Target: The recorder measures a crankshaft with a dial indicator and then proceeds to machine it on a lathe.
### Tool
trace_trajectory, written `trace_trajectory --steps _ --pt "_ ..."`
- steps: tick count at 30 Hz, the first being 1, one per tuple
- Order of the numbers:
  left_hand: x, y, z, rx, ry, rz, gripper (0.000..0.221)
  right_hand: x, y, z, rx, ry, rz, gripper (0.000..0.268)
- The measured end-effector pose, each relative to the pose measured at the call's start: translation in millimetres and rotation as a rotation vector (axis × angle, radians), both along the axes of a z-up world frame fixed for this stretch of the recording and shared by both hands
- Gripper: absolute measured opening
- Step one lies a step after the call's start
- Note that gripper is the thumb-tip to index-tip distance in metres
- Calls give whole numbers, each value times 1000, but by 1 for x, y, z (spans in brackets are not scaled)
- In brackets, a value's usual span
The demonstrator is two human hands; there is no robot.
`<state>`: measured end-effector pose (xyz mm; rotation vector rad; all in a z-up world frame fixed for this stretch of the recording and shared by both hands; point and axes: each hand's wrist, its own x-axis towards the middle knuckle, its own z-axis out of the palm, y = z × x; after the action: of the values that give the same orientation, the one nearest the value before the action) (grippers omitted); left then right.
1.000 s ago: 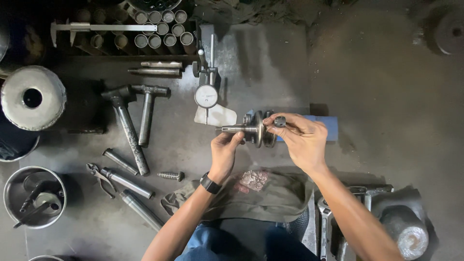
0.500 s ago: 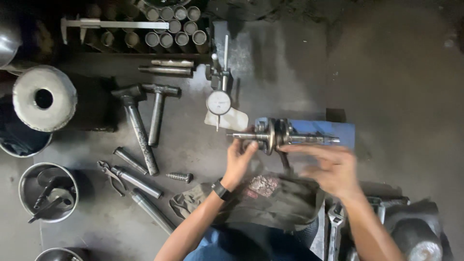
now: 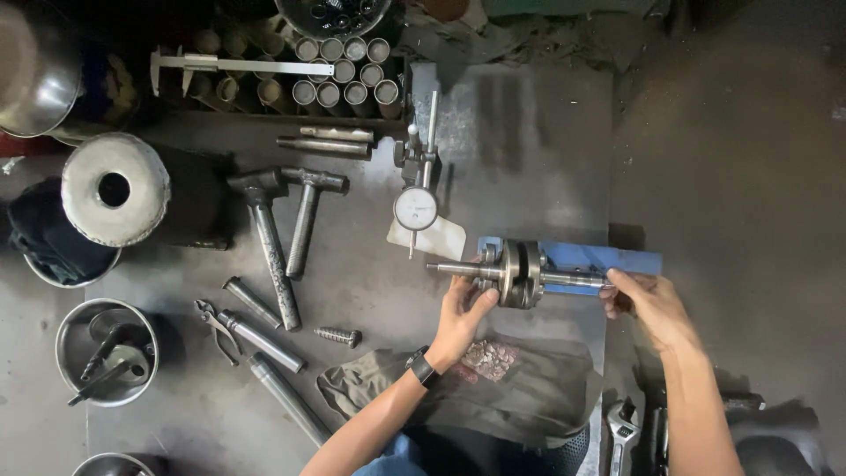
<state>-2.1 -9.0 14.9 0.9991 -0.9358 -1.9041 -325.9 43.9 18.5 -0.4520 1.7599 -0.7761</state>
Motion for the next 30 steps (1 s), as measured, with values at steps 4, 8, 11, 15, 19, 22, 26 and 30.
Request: trace_trajectory --steps 4,8,11,15,19,22,26,30 --pt "0 0 1 25 -10 -3 70 7 -4 11 20 49 5 23" --pt "1 -1 5 8 18 1 69 7 -5 18 -47 12 64 17" --pt "1 -1 6 11 8 -4 69 8 -4 20 -57 102 128 19" --pt "1 0 0 -6 -30 -6 70 19 -8 36 -69 207 170 36" --pt "0 0 0 11 10 10 70 11 -5 19 -90 -44 33 29" --pt "0 0 0 7 -10 11 70 -2 6 -10 -19 12 -40 36" --pt "0 -1 2 -6 -23 9 71 6 2 0 -25 38 -41 27" --pt "1 1 -3 1 -45 -4 69 7 -4 7 -15 10 -49 15"
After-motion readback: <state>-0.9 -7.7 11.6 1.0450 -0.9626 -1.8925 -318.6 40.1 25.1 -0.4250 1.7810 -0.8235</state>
